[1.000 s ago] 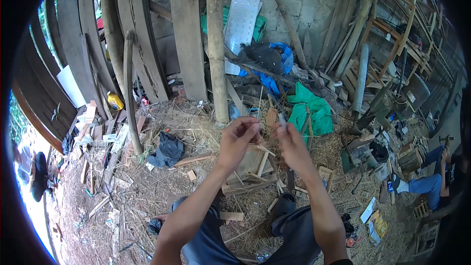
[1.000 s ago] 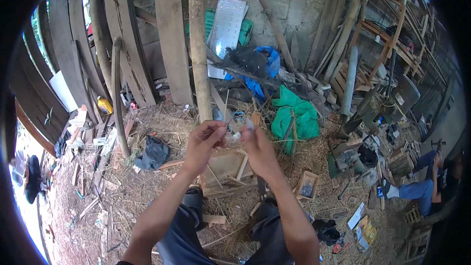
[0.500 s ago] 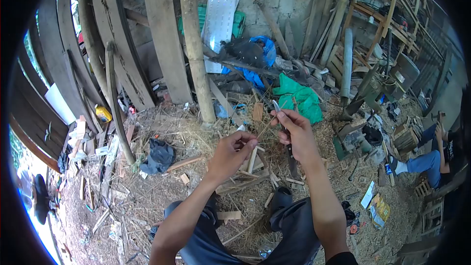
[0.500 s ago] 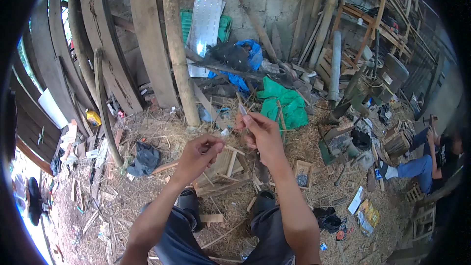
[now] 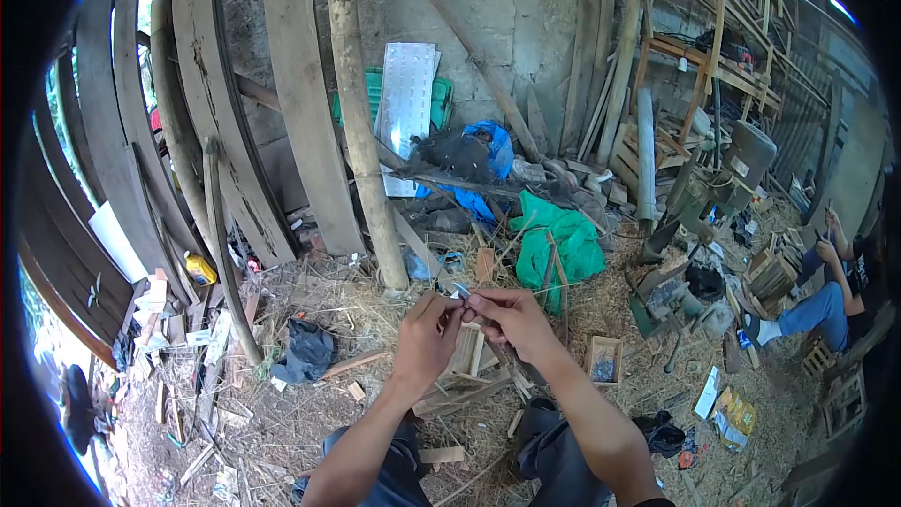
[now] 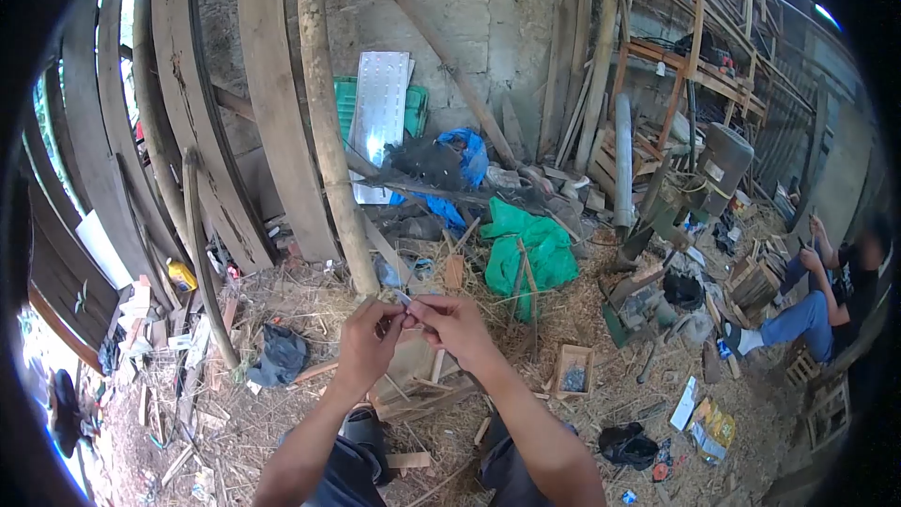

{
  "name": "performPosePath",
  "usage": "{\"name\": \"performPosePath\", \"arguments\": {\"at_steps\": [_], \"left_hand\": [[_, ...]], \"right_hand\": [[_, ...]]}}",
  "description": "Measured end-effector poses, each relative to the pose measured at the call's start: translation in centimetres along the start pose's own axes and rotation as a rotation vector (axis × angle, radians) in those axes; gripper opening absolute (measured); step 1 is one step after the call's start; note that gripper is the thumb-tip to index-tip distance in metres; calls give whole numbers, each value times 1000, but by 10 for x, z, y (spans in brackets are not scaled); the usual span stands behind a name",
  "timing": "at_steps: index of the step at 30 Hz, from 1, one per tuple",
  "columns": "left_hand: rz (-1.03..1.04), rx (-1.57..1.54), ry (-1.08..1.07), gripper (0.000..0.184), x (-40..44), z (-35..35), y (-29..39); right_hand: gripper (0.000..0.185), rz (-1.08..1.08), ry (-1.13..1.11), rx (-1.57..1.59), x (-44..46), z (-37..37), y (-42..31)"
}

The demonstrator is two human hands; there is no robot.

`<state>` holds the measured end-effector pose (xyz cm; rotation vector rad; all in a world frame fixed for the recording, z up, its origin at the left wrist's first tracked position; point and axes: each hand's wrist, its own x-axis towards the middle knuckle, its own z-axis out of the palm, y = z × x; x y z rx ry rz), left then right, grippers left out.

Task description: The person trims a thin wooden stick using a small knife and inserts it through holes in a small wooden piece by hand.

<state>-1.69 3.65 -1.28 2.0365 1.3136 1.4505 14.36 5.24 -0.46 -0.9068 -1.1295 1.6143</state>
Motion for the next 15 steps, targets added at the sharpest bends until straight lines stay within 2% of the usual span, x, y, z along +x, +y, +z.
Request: {"name": "performPosePath", "arguments": {"at_steps": [2, 4, 6, 10, 12, 14, 15], "left_hand": [[92, 57, 5, 8, -2, 0, -5], [93, 59, -15, 8, -6, -3, -5], [88, 59, -40, 8, -11, -3, -6], [143, 99, 19, 9, -8, 0, -15], [143, 100, 50, 10, -4, -2, -13], [313, 259, 96, 13, -1, -7, -3], [318, 260, 94, 13, 0, -8, 0]], "right_hand": [[19, -57, 1, -62, 5, -13, 1], [19, -108, 214, 28, 11, -29, -13], [22, -66, 221, 44, 6, -38, -20], [22, -49, 121, 85, 2, -23, -11], [20, 34, -87, -45, 0, -9, -4], [17, 7, -89, -9, 2, -7, 0], [16, -8, -47, -25, 3, -7, -2]]}}
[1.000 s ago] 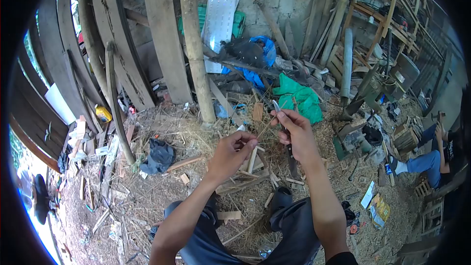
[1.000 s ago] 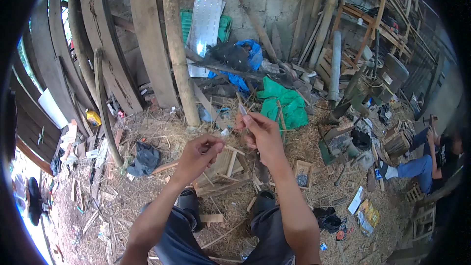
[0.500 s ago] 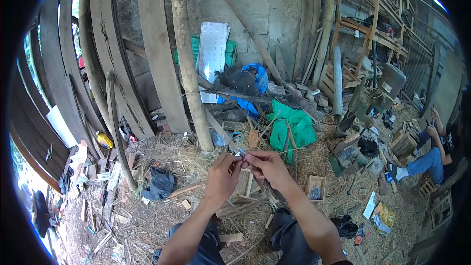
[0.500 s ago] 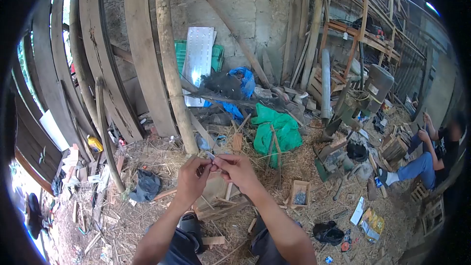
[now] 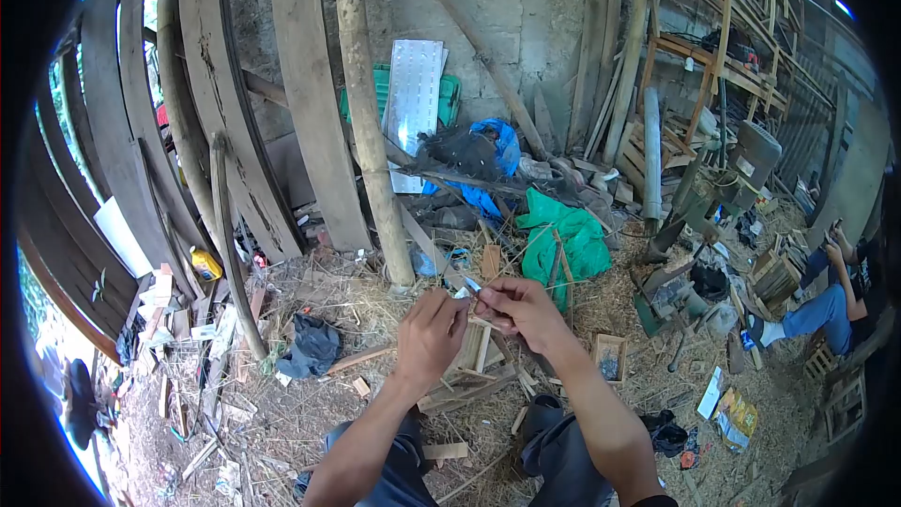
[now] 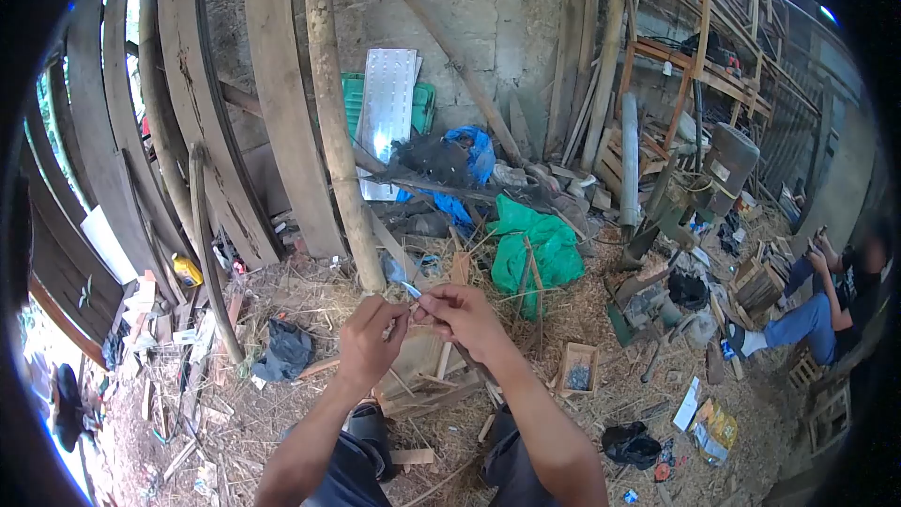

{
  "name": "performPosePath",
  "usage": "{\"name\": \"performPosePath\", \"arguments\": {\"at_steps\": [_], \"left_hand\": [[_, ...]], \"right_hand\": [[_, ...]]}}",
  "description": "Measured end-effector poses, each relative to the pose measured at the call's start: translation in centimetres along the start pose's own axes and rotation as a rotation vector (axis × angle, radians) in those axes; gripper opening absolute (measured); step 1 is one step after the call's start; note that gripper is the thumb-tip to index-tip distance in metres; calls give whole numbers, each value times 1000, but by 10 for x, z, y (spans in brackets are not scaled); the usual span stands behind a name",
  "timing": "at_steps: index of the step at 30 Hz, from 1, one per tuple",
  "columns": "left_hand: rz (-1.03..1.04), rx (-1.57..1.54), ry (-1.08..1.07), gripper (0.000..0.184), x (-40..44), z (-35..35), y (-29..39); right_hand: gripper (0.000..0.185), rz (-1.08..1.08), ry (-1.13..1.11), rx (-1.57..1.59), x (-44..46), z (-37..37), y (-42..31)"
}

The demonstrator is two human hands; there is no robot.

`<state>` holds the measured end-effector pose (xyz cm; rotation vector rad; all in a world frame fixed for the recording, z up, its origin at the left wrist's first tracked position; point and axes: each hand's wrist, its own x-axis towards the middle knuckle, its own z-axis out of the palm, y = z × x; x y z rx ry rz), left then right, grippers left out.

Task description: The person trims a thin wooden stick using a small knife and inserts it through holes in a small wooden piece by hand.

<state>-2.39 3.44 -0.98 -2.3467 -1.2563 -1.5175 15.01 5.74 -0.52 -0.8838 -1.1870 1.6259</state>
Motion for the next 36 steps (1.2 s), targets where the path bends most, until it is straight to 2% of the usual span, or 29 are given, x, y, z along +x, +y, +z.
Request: {"name": "performPosePath", "arguments": {"at_steps": [3, 5, 7, 10, 13, 15, 17, 20, 26, 29, 36], "left_hand": [[51, 44, -16, 14, 3, -2, 4], [-50, -7, -55, 9, -1, -2, 6], [-57, -33, -51, 9, -3, -6, 4], [-92, -93, -76, 9, -4, -6, 0], [-149, -168, -74, 8, -5, -3, 0], [-159, -210, -54, 9, -3, 0, 0], [-54, -93, -6, 8, -4, 2, -2], [-1, -43, -27, 9, 1, -4, 3], [-144, -109, -110, 8, -5, -8, 3], [-68, -118, -107, 8, -6, -4, 3], [-34, -72, -109, 7, -3, -8, 6]], "right_hand": [[16, -30, 37, -51, 1, -4, -4], [17, -36, 39, -88, 1, -13, -8], [18, -151, 240, -27, 3, -28, -18], [16, -141, 198, 82, 1, -42, -16], [15, -66, 153, 114, -4, -18, -9], [14, -25, -21, 60, -4, -3, -2], [15, -55, -11, 108, -2, 1, 3], [16, -63, 20, 73, -1, -1, -5], [16, -108, 196, 52, 3, -21, -13], [17, -108, 199, 48, 0, -28, -19], [18, -126, 222, 36, -1, -41, -24]]}}
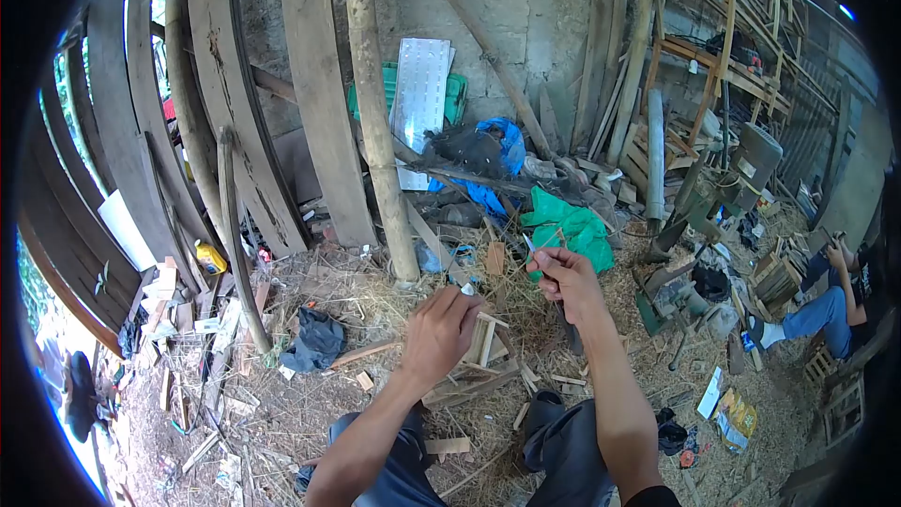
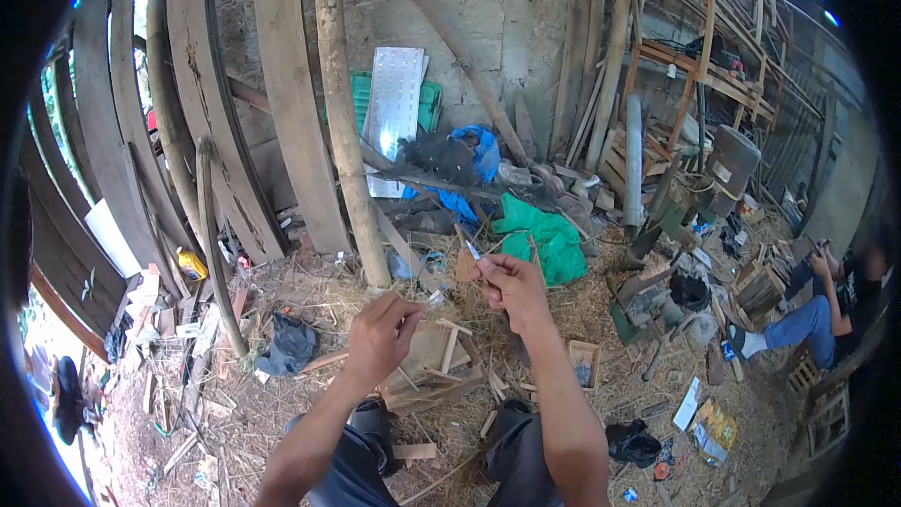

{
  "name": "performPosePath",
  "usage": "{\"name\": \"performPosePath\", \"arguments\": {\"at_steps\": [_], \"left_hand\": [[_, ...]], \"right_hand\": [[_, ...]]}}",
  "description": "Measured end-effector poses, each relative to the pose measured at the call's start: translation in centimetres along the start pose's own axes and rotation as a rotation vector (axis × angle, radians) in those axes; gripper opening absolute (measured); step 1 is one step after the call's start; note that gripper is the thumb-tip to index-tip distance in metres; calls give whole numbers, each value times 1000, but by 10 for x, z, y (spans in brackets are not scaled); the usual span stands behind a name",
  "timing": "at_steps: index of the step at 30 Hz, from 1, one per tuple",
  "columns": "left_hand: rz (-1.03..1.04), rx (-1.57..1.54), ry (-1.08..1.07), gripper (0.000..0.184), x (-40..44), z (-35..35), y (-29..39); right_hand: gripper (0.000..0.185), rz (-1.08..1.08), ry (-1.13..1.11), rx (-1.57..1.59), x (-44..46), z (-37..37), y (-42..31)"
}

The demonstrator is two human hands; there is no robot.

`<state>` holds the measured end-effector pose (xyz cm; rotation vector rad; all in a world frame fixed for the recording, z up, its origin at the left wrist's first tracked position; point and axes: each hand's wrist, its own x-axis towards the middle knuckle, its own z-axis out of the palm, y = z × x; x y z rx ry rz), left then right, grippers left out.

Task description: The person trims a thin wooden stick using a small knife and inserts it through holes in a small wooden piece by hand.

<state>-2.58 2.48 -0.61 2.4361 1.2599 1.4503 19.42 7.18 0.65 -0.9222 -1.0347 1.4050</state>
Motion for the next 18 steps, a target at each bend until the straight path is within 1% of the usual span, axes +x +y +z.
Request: {"name": "performPosePath", "arguments": {"at_steps": [2, 3, 6, 9, 11, 12, 13, 15, 18], "left_hand": [[104, 30, 66, 9, 1, 3, -3], [108, 31, 68, 9, 0, 3, -3], [74, 32, 47, 9, 1, 5, -3], [34, 11, 75, 9, 3, 10, -1], [-32, 29, 38, 7, 6, 9, -2], [-28, 35, 31, 7, 6, 6, -3], [-37, 39, 40, 7, 6, 2, -2], [-45, 41, 49, 7, 6, -3, -2], [-25, 31, 31, 7, 1, -2, -2]], "right_hand": [[17, 0, 49, 15, -1, 1, 1], [17, -4, 49, 16, -2, 0, 1], [17, 0, 48, -47, -3, 4, 1], [18, 31, 57, -88, -9, 28, 13], [15, 90, -101, -104, -11, 43, 19], [15, 44, 23, -182, -7, 39, 15], [15, 46, 25, -173, -2, 26, 10], [17, -38, 81, 13, 8, -3, 1], [19, -58, 75, 60, 6, -6, 1]]}}
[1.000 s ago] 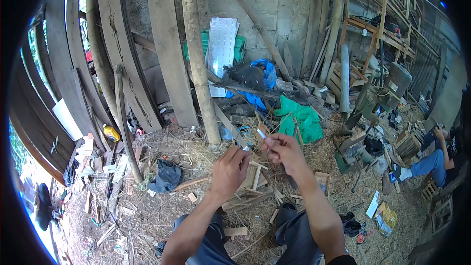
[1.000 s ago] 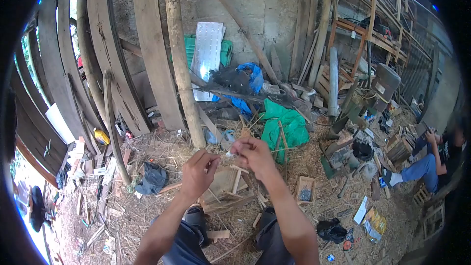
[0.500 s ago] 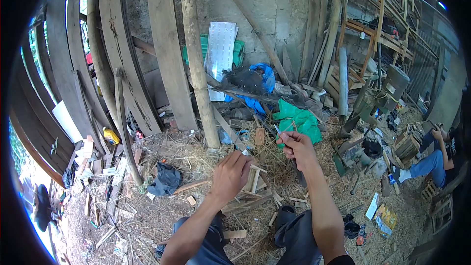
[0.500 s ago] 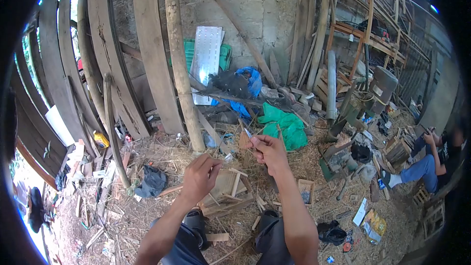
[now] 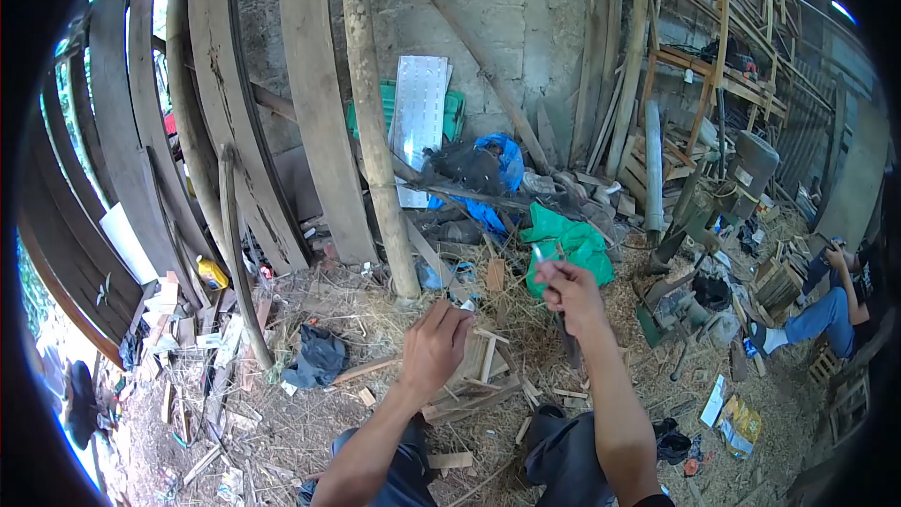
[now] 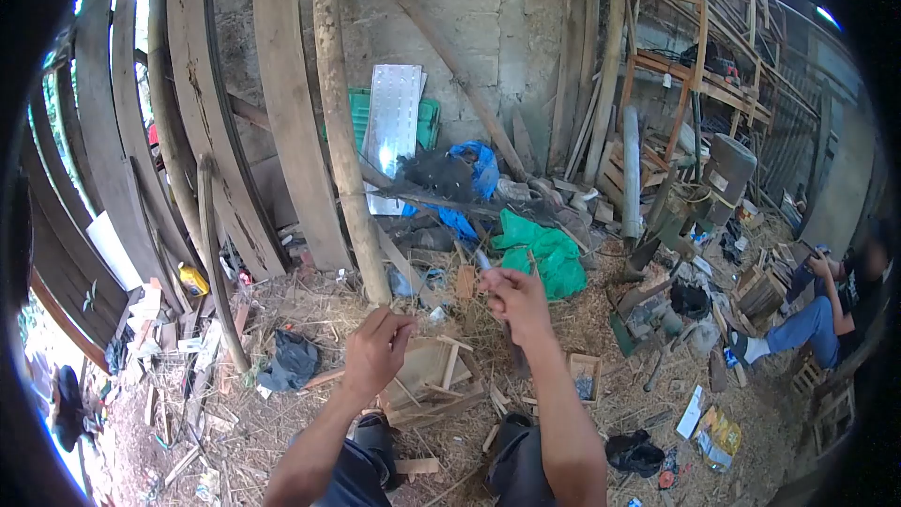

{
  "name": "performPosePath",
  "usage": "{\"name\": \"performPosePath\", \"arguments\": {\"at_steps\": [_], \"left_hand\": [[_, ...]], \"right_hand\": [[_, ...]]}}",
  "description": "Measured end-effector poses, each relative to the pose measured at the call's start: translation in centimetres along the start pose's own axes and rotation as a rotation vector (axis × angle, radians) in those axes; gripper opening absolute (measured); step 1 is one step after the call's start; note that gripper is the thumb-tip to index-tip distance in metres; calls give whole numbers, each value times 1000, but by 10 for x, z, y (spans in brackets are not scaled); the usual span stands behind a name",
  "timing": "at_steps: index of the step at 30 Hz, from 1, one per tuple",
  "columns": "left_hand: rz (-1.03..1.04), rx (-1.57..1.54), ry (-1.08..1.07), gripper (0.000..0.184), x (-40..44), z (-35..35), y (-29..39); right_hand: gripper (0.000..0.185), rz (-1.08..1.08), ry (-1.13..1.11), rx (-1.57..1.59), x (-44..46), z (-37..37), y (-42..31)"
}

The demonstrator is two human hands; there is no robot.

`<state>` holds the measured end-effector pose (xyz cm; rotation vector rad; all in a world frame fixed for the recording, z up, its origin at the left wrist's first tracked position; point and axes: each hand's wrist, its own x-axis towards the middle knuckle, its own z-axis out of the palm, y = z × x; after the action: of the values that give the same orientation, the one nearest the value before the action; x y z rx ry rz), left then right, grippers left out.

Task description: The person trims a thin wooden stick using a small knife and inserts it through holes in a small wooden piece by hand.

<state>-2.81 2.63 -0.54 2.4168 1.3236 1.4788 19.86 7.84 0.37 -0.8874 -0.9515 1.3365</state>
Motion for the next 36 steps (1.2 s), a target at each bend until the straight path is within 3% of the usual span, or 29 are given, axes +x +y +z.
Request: {"name": "performPosePath", "arguments": {"at_steps": [6, 10, 17, 20, 23, 24, 26, 27, 31, 36], "left_hand": [[38, 5, 41, 7, 5, 4, -4], [43, 13, 43, 8, 3, -6, -10], [59, 70, 52, 7, 4, -7, -12], [109, 103, 56, 10, 8, -11, -8], [11, 124, 111, 9, 3, -19, -28], [13, 133, 117, 9, 3, -19, -31], [-228, -110, 120, 8, 2, -18, -32], [-229, -106, 118, 8, 4, -19, -29], [-356, -242, 32, 11, 9, -10, -7], [-334, -324, 27, 11, 7, 4, 7]], "right_hand": [[18, 114, -171, -65, -21, 37, 27], [18, 28, 57, 12, -4, 2, 0], [19, 99, -54, 64, -17, 17, 3], [17, 29, 42, 96, 3, -8, 10], [18, -121, 301, 177, 18, -54, -8], [18, -123, 291, 182, 17, -55, -9], [23, -114, 305, 127, 11, -55, -8], [23, -111, 304, 131, 6, -45, -7], [31, -25, -120, -72, -22, 23, -1], [25, -3, -311, -143, -32, 52, 19]]}}
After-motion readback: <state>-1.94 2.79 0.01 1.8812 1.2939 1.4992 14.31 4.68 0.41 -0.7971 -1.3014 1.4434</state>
